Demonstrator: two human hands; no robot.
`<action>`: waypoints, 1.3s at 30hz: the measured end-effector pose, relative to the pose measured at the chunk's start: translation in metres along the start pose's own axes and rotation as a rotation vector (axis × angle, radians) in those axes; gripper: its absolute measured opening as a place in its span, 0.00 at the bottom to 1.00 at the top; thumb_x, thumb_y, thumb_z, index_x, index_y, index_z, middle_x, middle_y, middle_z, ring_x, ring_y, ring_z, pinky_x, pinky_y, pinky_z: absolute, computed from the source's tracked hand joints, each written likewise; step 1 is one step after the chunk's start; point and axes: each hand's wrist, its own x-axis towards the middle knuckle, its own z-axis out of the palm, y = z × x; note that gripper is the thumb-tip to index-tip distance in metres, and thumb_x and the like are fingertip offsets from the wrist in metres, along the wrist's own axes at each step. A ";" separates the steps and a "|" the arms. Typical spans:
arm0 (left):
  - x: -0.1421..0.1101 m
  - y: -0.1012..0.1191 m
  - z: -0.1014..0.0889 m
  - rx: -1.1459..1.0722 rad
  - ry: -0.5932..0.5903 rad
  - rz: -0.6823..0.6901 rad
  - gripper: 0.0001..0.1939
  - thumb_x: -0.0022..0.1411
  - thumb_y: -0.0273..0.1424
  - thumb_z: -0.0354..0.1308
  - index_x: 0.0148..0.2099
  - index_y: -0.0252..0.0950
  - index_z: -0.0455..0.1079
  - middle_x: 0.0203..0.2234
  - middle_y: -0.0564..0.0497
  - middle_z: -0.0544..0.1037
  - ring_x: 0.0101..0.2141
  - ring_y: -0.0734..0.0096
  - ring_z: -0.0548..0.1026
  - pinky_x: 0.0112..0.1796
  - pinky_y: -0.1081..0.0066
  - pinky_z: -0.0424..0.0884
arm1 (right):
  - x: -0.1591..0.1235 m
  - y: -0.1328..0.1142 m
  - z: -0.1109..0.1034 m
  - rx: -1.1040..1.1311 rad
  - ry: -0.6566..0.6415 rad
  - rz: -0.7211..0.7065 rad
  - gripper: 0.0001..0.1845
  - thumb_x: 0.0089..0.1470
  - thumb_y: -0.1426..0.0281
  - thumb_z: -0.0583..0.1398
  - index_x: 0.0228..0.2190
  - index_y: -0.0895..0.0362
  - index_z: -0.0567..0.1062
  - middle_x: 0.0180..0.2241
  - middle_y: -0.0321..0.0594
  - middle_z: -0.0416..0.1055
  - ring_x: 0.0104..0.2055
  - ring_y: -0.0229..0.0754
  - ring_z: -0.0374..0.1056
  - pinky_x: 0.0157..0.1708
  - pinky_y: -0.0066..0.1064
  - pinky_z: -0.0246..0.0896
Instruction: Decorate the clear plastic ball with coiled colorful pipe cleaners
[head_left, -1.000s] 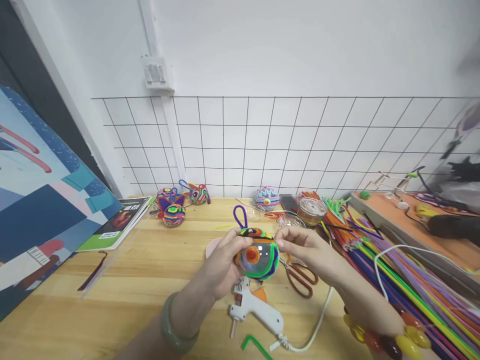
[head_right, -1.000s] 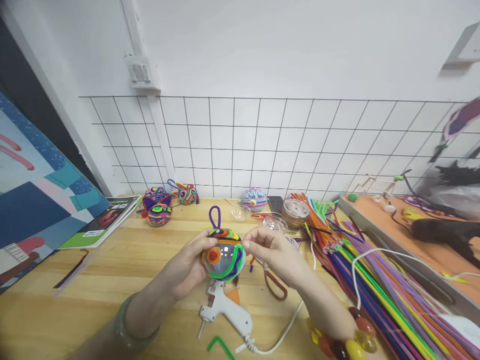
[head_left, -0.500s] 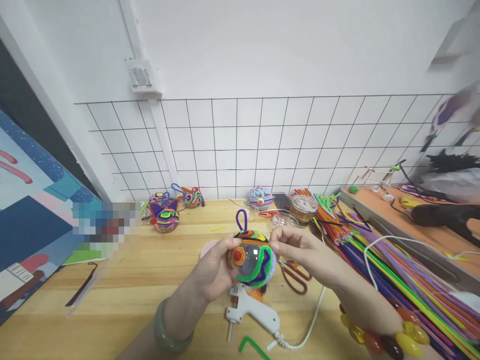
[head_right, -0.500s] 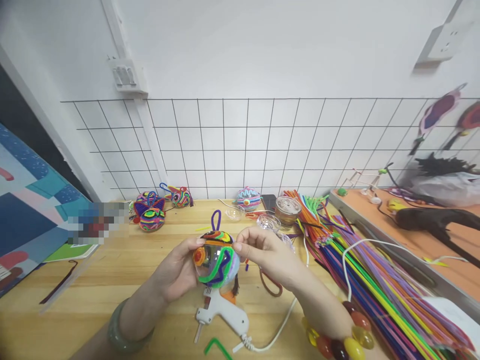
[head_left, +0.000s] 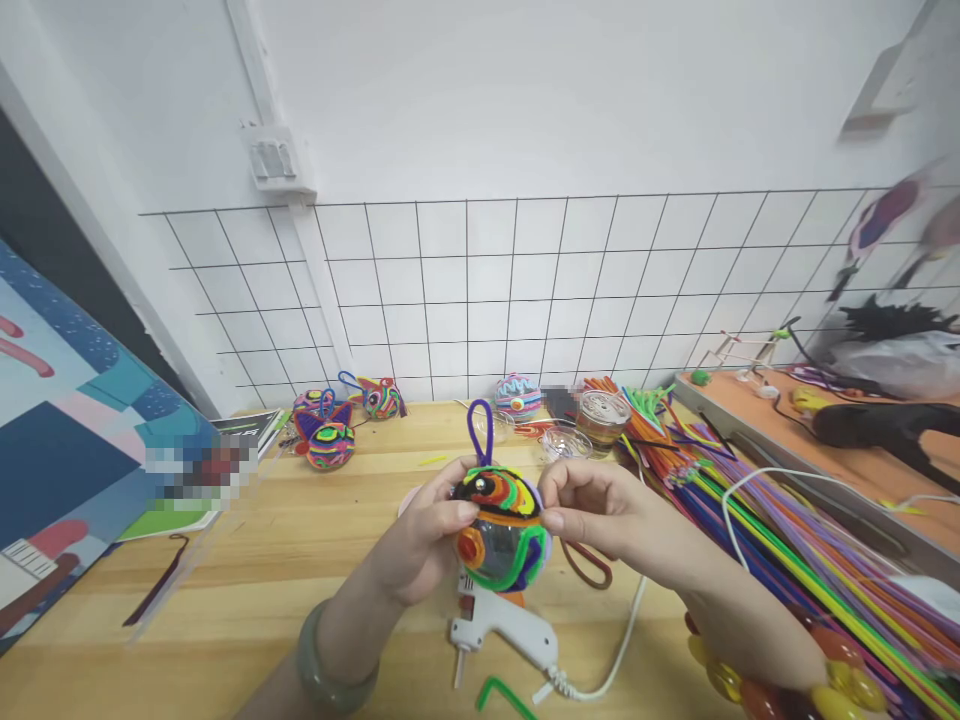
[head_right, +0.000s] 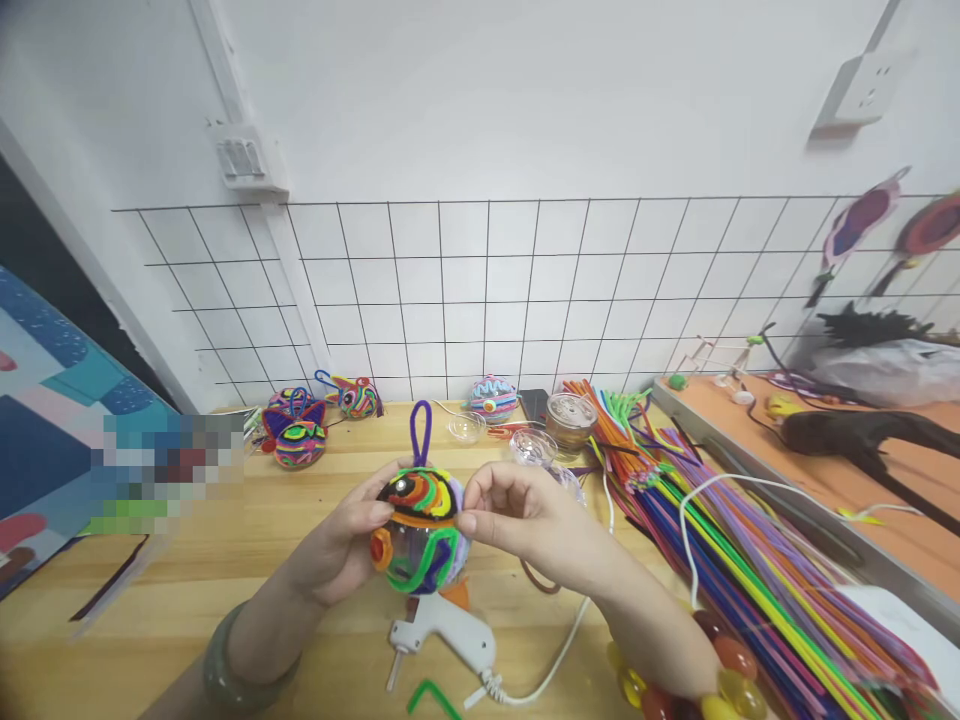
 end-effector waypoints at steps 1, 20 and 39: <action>0.000 0.000 0.001 0.008 -0.005 -0.001 0.18 0.47 0.28 0.68 0.43 0.36 0.74 0.37 0.48 0.81 0.36 0.69 0.78 0.37 0.74 0.72 | 0.000 0.000 0.000 0.004 -0.005 0.000 0.14 0.50 0.61 0.66 0.28 0.57 0.69 0.23 0.30 0.62 0.21 0.29 0.53 0.17 0.22 0.47; 0.001 -0.002 0.004 0.087 0.091 -0.006 0.23 0.44 0.31 0.70 0.44 0.34 0.70 0.35 0.48 0.80 0.35 0.67 0.77 0.37 0.70 0.71 | -0.005 -0.002 0.013 -0.560 0.216 -0.540 0.04 0.56 0.72 0.62 0.34 0.52 0.78 0.33 0.39 0.70 0.37 0.41 0.68 0.35 0.33 0.63; 0.001 -0.002 0.003 0.181 0.124 0.107 0.24 0.47 0.31 0.68 0.47 0.36 0.68 0.37 0.46 0.78 0.40 0.61 0.76 0.41 0.67 0.69 | 0.002 0.008 0.013 -0.428 0.304 -0.425 0.02 0.57 0.67 0.62 0.32 0.53 0.74 0.34 0.39 0.68 0.39 0.42 0.66 0.40 0.34 0.62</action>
